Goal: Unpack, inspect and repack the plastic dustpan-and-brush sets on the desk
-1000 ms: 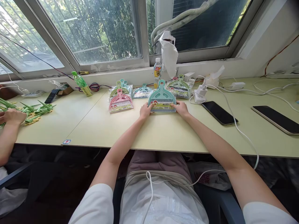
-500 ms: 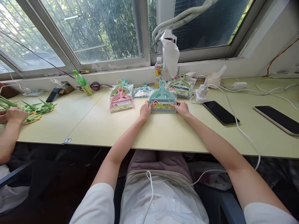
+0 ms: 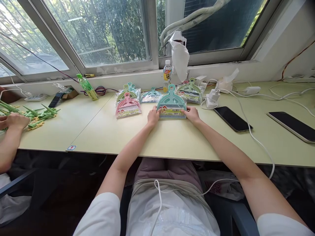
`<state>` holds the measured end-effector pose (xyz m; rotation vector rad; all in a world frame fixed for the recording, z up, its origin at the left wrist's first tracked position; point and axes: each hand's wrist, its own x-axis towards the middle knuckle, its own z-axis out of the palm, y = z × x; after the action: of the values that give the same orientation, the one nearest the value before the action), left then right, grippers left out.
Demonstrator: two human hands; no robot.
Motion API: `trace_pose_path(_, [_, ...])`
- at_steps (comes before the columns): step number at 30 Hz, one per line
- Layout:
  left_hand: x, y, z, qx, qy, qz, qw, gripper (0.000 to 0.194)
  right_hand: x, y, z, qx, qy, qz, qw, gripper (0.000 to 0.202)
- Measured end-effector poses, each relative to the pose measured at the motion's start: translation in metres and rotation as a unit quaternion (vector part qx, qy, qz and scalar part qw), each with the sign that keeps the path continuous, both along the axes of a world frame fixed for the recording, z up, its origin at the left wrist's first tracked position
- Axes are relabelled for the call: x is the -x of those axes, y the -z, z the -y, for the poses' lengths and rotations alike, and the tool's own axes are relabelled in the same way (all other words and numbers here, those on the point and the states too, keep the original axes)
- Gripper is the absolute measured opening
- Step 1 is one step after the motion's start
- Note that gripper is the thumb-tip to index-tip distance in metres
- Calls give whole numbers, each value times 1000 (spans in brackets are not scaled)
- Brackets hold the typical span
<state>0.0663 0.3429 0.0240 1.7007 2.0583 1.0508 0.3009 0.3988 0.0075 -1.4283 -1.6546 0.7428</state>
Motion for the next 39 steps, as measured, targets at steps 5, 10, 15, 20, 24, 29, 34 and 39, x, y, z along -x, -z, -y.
trace_pose_path(5, [-1,-1,1,10,-9,-18,1000,26,-1,0,1,-1,-5,0,1000,42])
trace_pose_path(10, [-4,-2,3,40,-15,-93,995,32,0,-2,2,2,-7,11,1000,43])
trace_pose_path(15, [-8,0,4,32,-28,-150,988,33,1,-2,1,-2,-7,25,1000,41])
trace_pose_path(20, [-6,-3,8,-103,-23,-213,971,46,1,-2,1,4,-1,42,999,38])
trace_pose_path(24, [-10,-9,15,-185,95,-314,926,42,1,-3,1,-1,3,52,999,32])
trace_pose_path(29, [-23,-7,18,-152,307,-402,849,32,1,0,-2,-4,8,47,999,31])
trace_pose_path(34, [-23,-2,15,-123,345,-384,848,41,-3,4,-9,28,6,-45,999,40])
trace_pose_path(39, [-9,-1,8,-121,326,-338,874,45,-16,-2,-14,90,17,-147,985,38])
